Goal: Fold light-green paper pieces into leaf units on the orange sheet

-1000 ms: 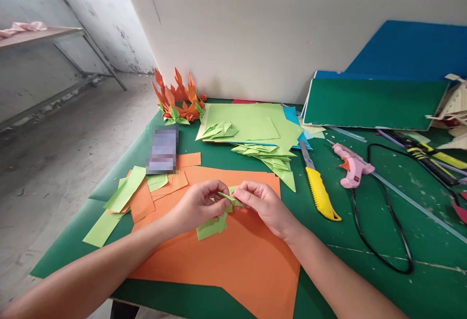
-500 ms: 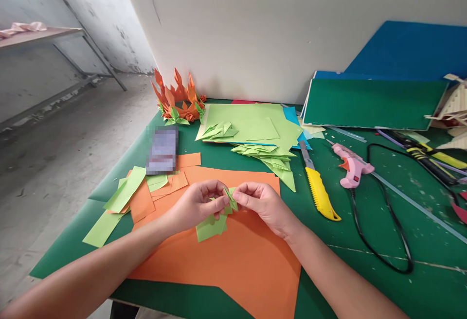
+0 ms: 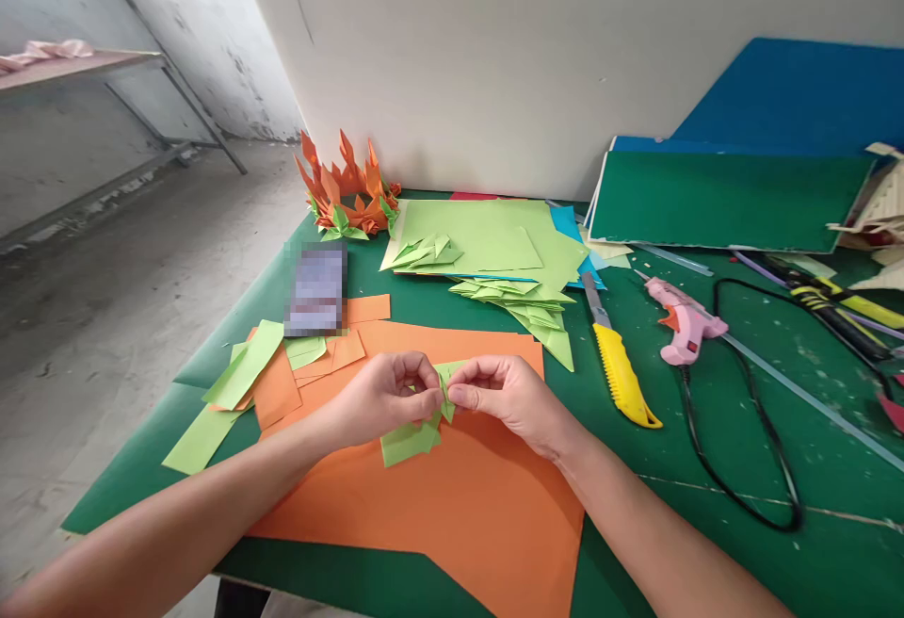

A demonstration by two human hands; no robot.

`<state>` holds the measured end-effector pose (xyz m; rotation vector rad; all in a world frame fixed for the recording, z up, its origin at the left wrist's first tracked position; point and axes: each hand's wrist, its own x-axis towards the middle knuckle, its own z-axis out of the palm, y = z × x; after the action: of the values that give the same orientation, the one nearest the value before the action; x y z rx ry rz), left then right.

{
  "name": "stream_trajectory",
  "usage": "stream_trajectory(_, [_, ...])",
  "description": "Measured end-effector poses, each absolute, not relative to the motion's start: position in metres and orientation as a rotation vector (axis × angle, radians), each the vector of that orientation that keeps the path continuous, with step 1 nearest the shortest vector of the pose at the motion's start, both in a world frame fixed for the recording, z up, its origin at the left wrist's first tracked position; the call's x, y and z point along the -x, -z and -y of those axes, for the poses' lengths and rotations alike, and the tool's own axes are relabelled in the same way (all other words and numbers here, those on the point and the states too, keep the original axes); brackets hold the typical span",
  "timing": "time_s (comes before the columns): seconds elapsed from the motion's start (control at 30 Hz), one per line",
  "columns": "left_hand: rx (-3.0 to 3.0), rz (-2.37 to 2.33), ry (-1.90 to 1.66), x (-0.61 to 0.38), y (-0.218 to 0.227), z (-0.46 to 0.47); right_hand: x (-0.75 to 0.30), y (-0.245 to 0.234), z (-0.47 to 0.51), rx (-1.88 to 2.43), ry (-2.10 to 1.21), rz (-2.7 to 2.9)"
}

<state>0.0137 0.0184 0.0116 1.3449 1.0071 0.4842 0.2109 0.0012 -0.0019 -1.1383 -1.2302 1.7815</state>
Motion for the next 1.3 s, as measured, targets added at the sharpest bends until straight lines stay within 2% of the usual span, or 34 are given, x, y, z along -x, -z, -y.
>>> stream_trajectory(1.3, [-1.137,-0.744,-0.302,-0.0057,-0.0181,-0.0274,-0.2112,-0.0041,0.0034,1.166,-1.844,1.296])
